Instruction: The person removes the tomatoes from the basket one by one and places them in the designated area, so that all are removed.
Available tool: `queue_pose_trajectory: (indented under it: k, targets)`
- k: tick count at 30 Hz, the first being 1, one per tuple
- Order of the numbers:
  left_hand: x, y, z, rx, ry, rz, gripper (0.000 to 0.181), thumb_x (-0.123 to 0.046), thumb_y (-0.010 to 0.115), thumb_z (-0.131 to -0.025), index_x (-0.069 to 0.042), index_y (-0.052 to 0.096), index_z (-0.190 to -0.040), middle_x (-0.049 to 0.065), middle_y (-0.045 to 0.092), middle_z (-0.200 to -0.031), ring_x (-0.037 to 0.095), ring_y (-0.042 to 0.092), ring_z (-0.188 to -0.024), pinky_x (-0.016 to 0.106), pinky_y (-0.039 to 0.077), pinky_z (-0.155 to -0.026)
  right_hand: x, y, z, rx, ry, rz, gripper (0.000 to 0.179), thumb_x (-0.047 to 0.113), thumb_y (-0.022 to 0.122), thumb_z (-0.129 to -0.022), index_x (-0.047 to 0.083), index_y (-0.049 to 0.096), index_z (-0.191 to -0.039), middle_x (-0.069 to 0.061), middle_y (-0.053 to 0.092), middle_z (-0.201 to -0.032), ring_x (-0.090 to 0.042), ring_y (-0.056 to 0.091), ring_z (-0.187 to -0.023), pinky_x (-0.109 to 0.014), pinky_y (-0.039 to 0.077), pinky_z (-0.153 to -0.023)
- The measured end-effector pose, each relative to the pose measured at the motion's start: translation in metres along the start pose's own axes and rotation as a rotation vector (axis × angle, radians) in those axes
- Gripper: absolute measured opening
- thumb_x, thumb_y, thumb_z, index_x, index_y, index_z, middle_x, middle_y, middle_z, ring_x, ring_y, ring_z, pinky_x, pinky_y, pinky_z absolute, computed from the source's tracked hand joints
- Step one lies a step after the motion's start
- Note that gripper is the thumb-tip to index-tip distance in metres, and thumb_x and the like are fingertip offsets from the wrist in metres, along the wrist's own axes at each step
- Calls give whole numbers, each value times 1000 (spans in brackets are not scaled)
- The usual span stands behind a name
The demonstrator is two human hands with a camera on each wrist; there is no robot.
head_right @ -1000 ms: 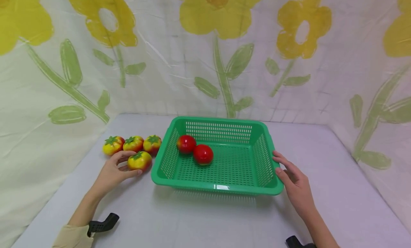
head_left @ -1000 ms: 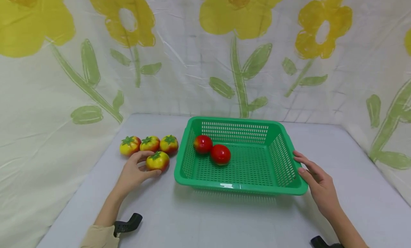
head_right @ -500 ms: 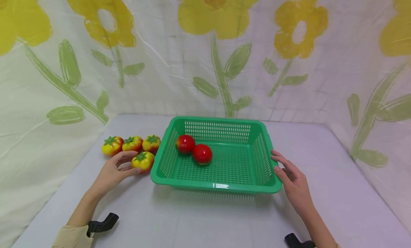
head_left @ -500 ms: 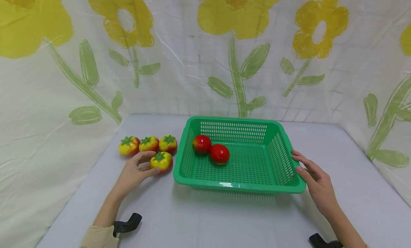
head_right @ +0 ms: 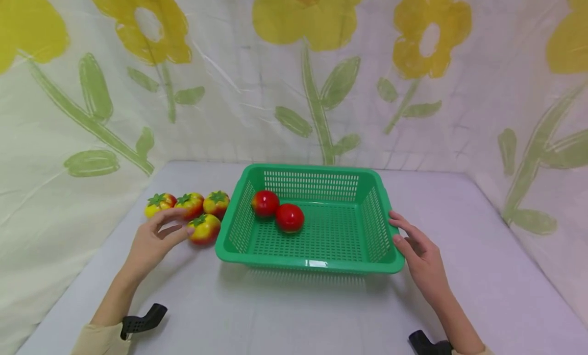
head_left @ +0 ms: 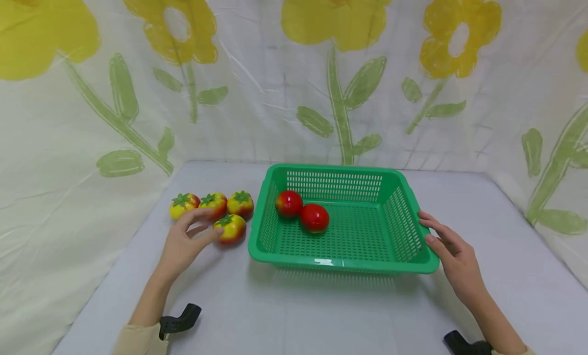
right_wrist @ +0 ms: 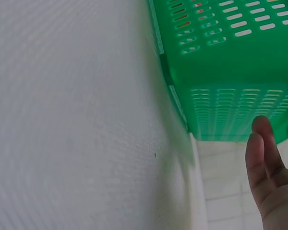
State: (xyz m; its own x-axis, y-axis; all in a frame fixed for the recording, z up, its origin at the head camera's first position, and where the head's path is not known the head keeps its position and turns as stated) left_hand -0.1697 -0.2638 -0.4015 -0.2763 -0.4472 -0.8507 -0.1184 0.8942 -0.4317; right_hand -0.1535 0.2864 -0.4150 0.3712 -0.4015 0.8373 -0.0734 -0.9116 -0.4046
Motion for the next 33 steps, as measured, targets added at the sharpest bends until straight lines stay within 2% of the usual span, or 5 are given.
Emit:
queue_pose_trajectory:
  k: [8, 12, 23, 28, 33]
  targets:
    - [-22, 4, 0, -105, 89, 7, 39, -13, 72, -92, -6, 58, -128, 8, 55, -128, 22, 52, -113, 28, 44, -100, -2, 1, 2, -6, 11, -45, 37, 8, 49, -104, 3, 51, -141, -5, 42, -151, -13, 33, -140, -13, 36, -99]
    - [-44, 11, -5, -92, 149, 28, 38, -4, 70, -91, -3, 59, -127, 10, 53, -130, 19, 49, -118, 24, 44, -98, -4, 3, 2, 2, 10, -45, 38, 8, 49, -104, 4, 51, -142, -5, 42, -152, -13, 33, -140, -13, 36, -99]
    - [-107, 59, -50, 286, 270, -1, 48, -23, 77, -88, -18, 58, -132, -6, 53, -133, 17, 50, -120, 42, 48, -97, -5, 3, 1, -18, 14, -24, 37, 9, 49, -104, 5, 52, -141, -3, 43, -151, -14, 33, -140, -14, 37, -99]
    - [-118, 86, -67, 451, 276, -33, 52, -33, 78, -87, -18, 58, -133, -5, 55, -131, 16, 50, -120, 49, 48, -96, -6, 3, 1, -18, 17, -34, 37, 9, 48, -104, 4, 52, -141, -4, 43, -151, -15, 32, -141, -14, 37, -99]
    - [-116, 106, -78, 517, 232, -98, 56, -38, 77, -87, -17, 56, -134, -6, 58, -126, 22, 52, -119, 47, 50, -93, -5, 3, 0, -15, 15, -29, 37, 11, 48, -105, 5, 52, -141, -3, 43, -151, -14, 32, -141, -14, 37, -99]
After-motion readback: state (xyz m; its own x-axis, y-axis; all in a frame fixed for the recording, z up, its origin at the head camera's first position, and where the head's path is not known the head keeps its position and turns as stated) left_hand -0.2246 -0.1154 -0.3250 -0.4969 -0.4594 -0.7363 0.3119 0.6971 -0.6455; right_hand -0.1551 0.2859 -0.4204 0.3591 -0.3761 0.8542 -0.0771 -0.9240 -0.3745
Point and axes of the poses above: each hand's wrist, its own z-axis away from the middle knuckle, its own y-axis out of the palm, x = y × z, the point moved 2 cm from there along -z, towards the middle knuckle
